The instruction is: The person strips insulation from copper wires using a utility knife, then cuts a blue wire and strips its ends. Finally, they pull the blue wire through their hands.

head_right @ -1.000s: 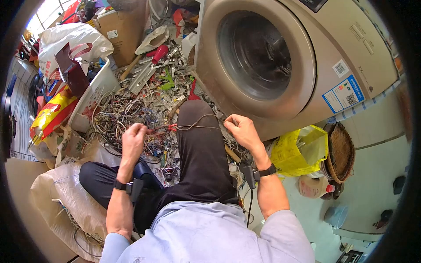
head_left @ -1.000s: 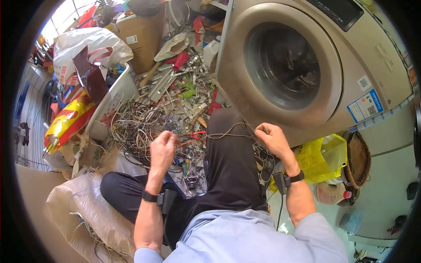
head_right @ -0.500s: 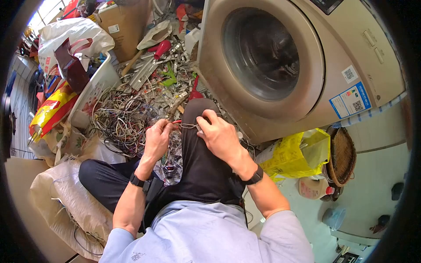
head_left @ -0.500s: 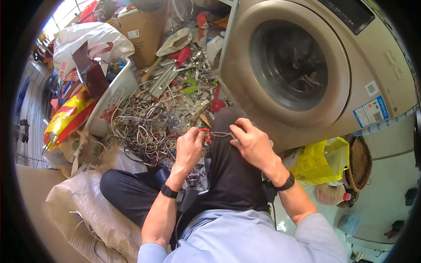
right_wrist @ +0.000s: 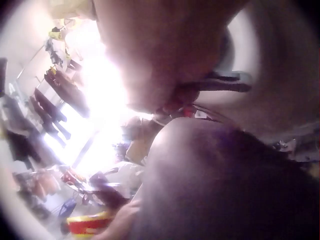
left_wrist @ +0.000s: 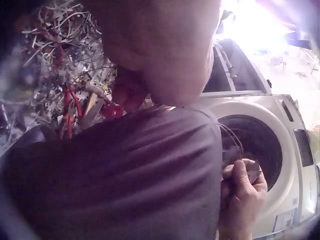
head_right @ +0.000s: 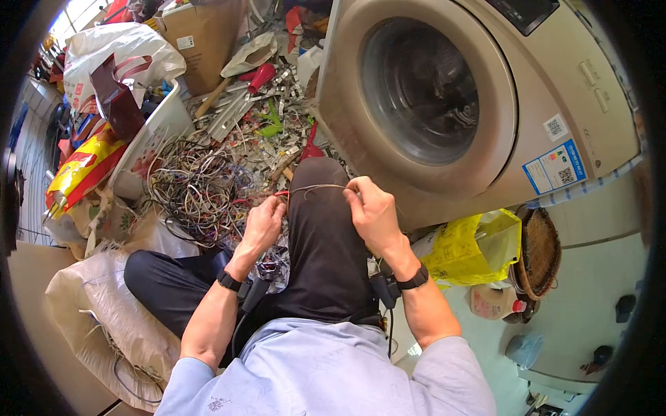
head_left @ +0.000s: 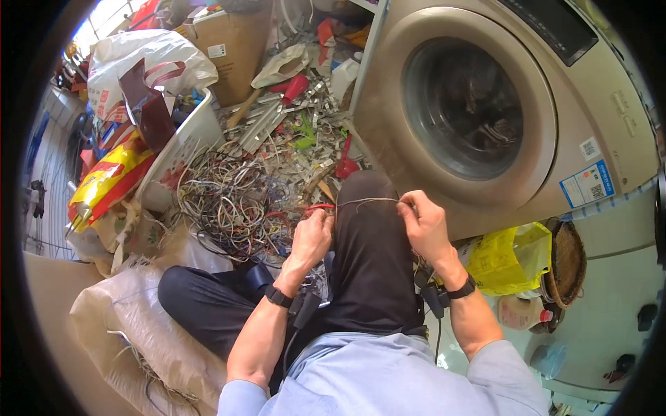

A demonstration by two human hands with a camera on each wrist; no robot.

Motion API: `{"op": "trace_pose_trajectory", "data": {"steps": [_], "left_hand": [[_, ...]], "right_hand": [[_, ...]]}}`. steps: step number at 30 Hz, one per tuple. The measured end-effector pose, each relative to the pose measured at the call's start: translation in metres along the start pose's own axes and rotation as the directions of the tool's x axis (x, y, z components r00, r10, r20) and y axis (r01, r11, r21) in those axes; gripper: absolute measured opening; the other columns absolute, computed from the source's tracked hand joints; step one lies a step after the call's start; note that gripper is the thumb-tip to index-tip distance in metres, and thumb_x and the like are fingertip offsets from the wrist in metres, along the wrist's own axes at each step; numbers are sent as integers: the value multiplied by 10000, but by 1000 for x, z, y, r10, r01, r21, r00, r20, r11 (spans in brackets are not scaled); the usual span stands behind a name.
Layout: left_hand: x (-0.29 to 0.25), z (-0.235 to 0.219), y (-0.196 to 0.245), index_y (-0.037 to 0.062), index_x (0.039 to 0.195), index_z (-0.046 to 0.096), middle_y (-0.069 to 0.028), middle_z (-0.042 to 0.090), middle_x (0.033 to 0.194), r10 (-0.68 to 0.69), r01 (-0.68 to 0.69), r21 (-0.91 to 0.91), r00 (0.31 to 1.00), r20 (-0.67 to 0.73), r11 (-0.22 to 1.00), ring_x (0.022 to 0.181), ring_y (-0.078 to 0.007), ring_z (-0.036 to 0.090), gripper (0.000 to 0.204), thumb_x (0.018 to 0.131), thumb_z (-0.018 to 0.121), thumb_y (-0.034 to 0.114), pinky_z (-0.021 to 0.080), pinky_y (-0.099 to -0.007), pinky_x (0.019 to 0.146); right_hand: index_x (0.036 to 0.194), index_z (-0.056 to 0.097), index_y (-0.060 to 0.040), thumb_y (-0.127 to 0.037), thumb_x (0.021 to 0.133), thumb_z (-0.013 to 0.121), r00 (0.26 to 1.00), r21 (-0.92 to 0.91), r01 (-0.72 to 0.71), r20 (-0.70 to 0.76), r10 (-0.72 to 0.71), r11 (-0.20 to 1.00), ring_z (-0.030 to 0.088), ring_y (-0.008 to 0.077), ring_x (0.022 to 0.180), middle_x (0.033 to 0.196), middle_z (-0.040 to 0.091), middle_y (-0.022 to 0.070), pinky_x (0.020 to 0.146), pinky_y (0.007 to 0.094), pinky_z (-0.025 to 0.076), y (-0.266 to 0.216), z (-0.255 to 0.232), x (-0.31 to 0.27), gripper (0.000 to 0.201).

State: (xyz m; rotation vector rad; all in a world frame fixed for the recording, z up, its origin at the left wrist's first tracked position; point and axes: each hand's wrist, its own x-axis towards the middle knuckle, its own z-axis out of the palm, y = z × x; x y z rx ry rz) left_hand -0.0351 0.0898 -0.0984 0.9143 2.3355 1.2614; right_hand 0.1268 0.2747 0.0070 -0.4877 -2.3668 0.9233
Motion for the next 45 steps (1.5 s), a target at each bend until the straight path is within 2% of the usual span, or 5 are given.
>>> {"op": "trace_pose_trajectory", "data": {"steps": [14,24,29,38,45], "left_hand": [[-34,-27,20,-1,977,700,-263,682,841,-40,37,-53,998,-55,998,822,-461,670,246,987,592,220,515,-478,700],[-67,-83,-1,-26,892,724,-155,670,706,-113,114,-32,993,11,993,613,-172,633,185,953,674,142,488,-372,598],[-80,-106,-9,34,795,591,-199,621,703,207,-142,341,965,-163,929,678,-417,631,207,923,715,139,479,-461,580],[-95,-188,-64,57,776,574,-185,638,695,188,65,655,933,-308,753,676,-409,664,197,908,683,154,516,-493,598],[-50,-200,-43,19,932,726,-81,620,646,-175,176,-12,960,-220,984,602,-140,548,193,956,690,207,437,-319,577]], "right_hand": [[959,654,-21,-59,927,694,993,-132,-99,-69,90,986,624,226,614,755,670,129,605,340,497,20,-35,0,63],[945,667,-27,-50,899,701,993,-149,-59,-109,42,987,700,325,716,824,703,162,635,381,526,22,-27,6,62],[910,667,-23,-27,888,696,996,-247,-10,-89,-13,969,653,270,626,759,677,144,596,353,498,22,-14,0,37],[894,652,-36,-58,907,672,963,-400,-152,-264,45,904,665,367,678,785,689,167,634,422,523,23,-26,0,32],[923,673,8,-49,954,659,979,147,-196,-34,203,970,533,68,631,702,616,21,588,258,433,-27,-15,5,66]]}}
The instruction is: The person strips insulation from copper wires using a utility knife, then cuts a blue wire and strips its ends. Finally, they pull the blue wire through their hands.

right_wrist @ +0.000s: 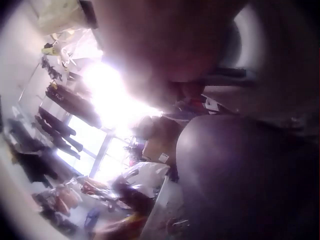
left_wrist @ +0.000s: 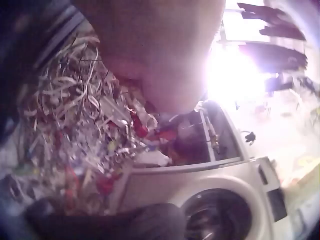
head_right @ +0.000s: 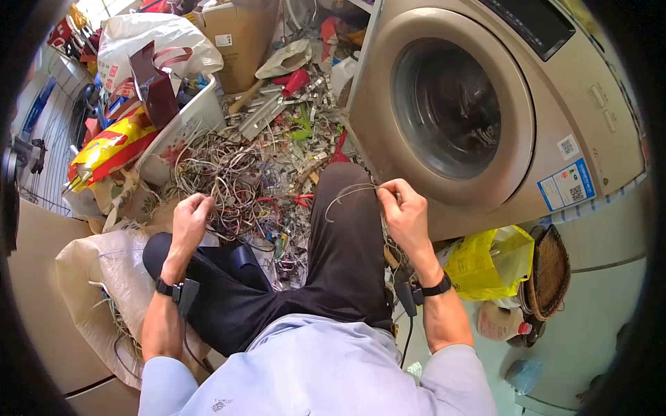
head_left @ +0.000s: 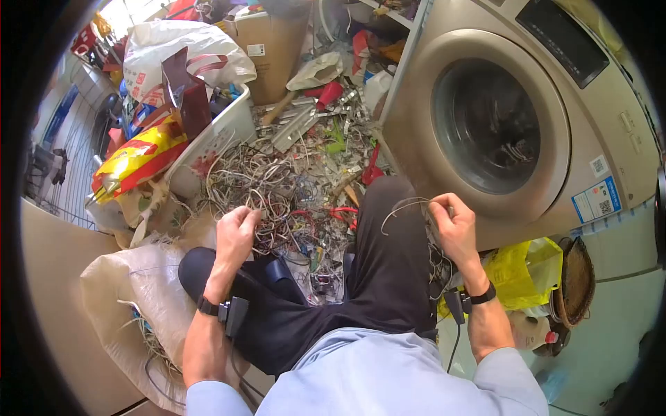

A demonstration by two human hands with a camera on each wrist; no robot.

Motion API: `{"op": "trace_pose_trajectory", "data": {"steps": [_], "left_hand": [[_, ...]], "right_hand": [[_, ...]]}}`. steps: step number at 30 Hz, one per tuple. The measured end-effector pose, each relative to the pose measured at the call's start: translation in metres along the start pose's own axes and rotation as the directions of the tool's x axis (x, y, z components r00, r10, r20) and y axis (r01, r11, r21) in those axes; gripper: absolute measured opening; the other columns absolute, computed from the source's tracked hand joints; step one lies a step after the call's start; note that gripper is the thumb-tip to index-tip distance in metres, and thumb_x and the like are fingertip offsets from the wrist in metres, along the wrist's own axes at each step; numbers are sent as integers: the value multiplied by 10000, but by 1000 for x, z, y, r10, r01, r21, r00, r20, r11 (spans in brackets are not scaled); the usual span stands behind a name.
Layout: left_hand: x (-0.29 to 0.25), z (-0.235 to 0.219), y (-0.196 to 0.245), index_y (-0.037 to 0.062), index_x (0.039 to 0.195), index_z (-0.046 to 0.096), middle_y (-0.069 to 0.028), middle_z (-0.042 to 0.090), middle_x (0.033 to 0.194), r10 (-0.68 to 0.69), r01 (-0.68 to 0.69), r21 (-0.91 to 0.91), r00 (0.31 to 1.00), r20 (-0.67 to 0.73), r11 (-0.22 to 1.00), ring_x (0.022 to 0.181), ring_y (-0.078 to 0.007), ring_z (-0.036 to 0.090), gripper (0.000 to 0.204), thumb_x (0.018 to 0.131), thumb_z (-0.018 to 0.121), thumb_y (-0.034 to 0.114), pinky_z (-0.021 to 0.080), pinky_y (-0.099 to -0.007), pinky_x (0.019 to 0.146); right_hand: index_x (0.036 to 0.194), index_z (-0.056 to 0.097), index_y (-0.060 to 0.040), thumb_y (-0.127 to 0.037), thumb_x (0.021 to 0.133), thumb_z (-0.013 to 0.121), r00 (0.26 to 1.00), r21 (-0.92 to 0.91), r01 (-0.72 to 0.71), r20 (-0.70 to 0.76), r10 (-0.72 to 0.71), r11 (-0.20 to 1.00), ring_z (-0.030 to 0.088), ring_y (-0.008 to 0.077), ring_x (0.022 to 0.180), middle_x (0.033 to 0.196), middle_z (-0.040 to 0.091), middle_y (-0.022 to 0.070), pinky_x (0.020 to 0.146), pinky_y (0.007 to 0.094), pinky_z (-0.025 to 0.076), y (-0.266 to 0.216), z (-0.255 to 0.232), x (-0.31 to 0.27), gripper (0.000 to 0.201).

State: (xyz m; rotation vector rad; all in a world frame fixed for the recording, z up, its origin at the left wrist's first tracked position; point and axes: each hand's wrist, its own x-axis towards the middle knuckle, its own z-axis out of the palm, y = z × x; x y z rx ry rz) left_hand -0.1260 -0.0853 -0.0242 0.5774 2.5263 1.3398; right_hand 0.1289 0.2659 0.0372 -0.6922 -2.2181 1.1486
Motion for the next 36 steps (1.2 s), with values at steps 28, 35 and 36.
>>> {"op": "trace_pose_trajectory", "data": {"steps": [28,35,36], "left_hand": [[-6,101,91,75,931,643,16,529,657,-62,585,-782,807,587,214,524,-67,406,236,1060,614,270,340,-223,488],[-6,94,82,79,931,631,14,514,656,-40,587,-792,807,590,169,528,-74,408,217,1061,602,251,340,-232,489],[-6,94,80,76,922,622,14,504,653,-46,584,-792,809,586,177,526,-77,403,219,1062,594,242,339,-236,487]], "right_hand": [[1028,628,-29,-190,1055,585,631,627,-776,771,86,72,448,87,475,714,624,58,473,261,347,-19,43,11,169],[1032,613,-21,-204,1076,531,637,635,-771,770,36,49,427,75,471,699,600,54,448,246,317,-24,60,6,206],[1062,623,-11,-217,1071,542,636,634,-772,771,42,46,453,91,474,721,626,74,453,260,336,-23,62,5,222]]}}
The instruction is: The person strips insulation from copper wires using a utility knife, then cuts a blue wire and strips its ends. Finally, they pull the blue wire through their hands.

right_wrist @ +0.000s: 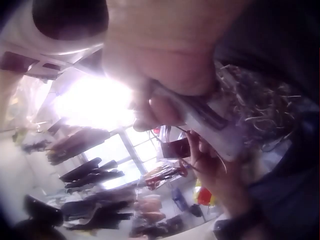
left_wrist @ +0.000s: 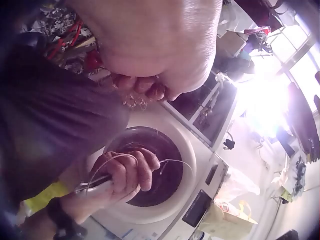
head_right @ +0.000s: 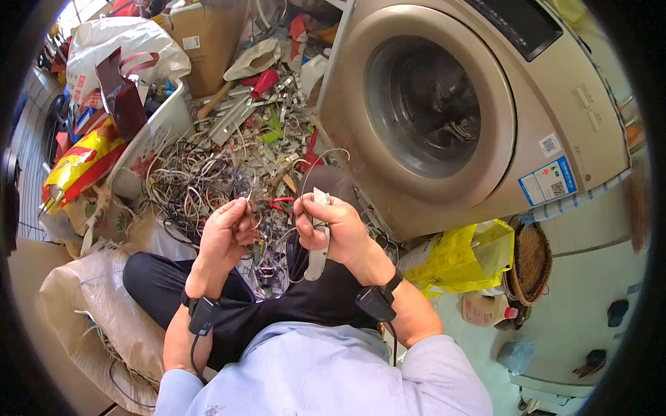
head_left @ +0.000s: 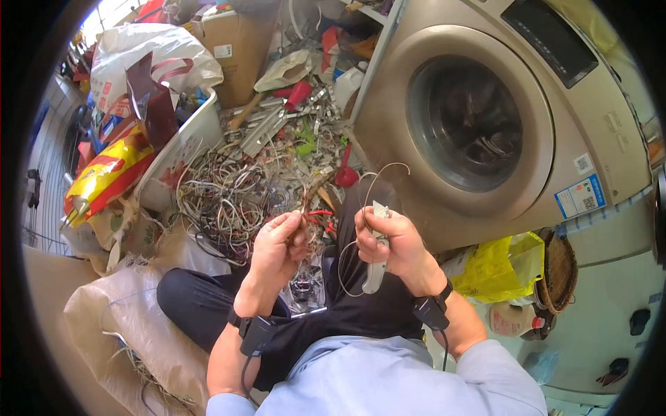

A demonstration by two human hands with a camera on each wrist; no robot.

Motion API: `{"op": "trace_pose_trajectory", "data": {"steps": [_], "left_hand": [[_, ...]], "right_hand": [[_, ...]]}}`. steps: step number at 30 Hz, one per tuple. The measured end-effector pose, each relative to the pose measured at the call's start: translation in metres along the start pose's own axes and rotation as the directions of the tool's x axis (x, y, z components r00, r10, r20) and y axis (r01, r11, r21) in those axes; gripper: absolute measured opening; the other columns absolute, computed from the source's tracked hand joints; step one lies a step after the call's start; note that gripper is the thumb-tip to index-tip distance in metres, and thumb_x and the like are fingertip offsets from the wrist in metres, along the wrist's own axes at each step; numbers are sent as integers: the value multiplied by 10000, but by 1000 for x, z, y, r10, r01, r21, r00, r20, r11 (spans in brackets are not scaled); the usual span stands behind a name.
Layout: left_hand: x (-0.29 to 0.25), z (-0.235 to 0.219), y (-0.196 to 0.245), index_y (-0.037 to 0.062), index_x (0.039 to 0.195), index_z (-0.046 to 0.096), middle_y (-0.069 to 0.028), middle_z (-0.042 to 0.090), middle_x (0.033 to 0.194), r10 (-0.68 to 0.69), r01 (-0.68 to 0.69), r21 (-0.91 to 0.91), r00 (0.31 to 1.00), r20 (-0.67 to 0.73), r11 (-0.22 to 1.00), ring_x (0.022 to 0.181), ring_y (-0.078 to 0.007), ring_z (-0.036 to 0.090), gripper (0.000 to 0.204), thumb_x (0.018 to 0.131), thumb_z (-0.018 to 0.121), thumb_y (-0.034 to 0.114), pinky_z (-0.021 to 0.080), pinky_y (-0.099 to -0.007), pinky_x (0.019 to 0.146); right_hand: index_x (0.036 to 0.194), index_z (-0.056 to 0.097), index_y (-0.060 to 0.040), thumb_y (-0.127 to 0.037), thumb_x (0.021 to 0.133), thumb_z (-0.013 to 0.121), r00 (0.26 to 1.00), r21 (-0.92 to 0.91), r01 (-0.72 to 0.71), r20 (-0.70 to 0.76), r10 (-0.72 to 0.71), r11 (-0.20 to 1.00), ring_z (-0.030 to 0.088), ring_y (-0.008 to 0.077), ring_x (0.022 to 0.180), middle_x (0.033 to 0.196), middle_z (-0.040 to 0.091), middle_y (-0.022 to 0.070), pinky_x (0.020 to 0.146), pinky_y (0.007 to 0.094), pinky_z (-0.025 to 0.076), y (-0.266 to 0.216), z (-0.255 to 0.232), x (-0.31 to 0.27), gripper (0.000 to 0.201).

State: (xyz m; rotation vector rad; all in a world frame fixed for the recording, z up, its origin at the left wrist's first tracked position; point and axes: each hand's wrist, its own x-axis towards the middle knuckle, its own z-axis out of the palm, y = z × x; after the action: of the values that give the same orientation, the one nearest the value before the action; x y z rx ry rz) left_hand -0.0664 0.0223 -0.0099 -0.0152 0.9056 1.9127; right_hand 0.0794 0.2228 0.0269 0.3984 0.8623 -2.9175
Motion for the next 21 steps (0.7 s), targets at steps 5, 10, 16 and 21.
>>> {"op": "trace_pose_trajectory", "data": {"steps": [5,10,16,21], "left_hand": [[0,-18,-6,69,914,613,12,505,656,-22,21,-16,999,-24,1000,523,-76,399,230,1063,589,243,335,-233,486],[1,-28,-7,69,914,605,15,495,658,-30,27,-66,999,-36,997,514,-67,390,245,1076,560,246,329,-222,482],[1,-39,-5,73,925,617,13,520,651,-20,17,-89,999,-37,996,495,-67,392,224,1071,569,236,337,-220,480],[-4,-47,0,72,918,622,15,523,648,10,-15,-120,999,-40,993,498,-73,385,202,1055,596,217,337,-233,485]], "right_hand": [[1068,622,-5,-209,1063,544,999,65,1,48,-4,998,476,93,490,748,638,92,458,255,375,5,-1,4,219],[1060,625,-21,-217,1061,550,998,56,14,60,-17,998,492,94,515,771,637,94,477,241,385,5,4,9,210],[1085,605,-33,-235,1117,443,997,46,33,64,-35,998,428,57,515,759,576,43,461,207,325,10,18,20,260],[1091,603,-40,-238,1118,440,990,13,8,144,-10,1000,432,59,515,778,579,45,466,210,333,14,37,36,258]]}}
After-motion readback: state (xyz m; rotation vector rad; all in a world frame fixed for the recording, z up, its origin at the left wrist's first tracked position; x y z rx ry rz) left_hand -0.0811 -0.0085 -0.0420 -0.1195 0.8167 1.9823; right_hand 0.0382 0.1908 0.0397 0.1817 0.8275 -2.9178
